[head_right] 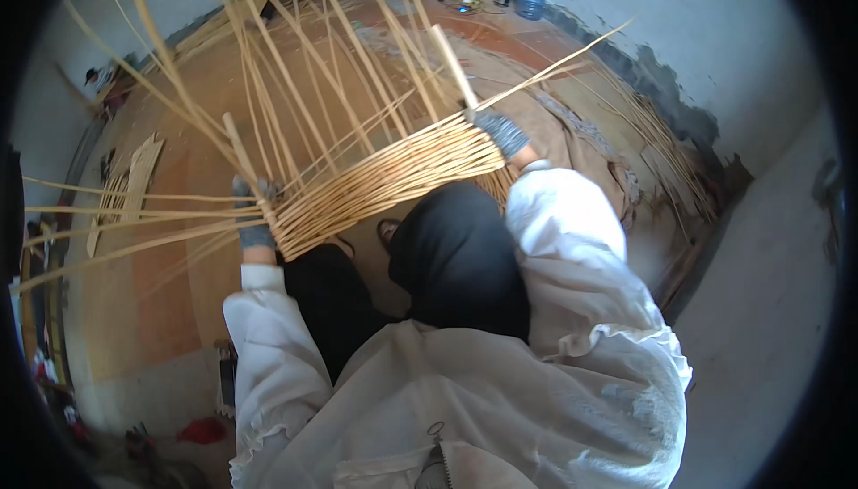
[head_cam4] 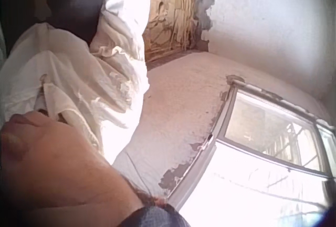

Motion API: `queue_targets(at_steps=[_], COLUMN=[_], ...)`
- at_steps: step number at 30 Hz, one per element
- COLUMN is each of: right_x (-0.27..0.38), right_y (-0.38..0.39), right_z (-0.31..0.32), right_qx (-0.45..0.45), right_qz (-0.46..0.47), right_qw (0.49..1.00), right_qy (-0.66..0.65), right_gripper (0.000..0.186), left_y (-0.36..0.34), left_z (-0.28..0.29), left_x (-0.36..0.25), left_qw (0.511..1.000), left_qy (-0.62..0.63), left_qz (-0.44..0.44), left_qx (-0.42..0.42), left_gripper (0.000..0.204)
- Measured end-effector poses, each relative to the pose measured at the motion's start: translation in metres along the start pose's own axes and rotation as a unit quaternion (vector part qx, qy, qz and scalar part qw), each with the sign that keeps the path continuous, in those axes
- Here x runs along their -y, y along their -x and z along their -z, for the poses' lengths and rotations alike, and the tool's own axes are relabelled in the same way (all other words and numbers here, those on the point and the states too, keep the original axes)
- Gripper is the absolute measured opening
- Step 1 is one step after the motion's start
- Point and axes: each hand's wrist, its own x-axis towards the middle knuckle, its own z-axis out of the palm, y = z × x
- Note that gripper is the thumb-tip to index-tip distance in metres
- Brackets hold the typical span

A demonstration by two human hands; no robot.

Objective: The person weaves a rectangular basket using thin wooden strips, interlacing them through a vertical frame. They periodically measure the basket's dimensions with a tape measure to ensure accuracy.

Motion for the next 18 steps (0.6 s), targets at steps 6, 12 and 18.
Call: queue_targets(at_steps=[6, 12, 18], right_x=[-0.005, 0.042, 0.124], right_y=[-0.003, 0.017, -0.126], right_z=[-0.003, -0.017, -0.168], right_qx=[-0.097, -0.223, 0.036], right_qz=[-0.042, 0.084, 0.476], right_qw=[0.994, 0.914, 0.705], right_qy=[-0.013, 0.328, 0.524], right_gripper=[0.041, 0.033, 0.038], left_y=[-0.005, -0.05, -0.148], left_z=[-0.022, -0.068, -0.091], left_x=[-0.018, -0.009, -0.001], left_qw=[0.996, 0.97, 0.981], left_qy=[0.02, -0.109, 0.049], left_qz=[0.064, 0.194, 0.152], left_qx=[-0.054, -0.102, -0.113], left_gripper=[0.023, 0.026, 0.024])
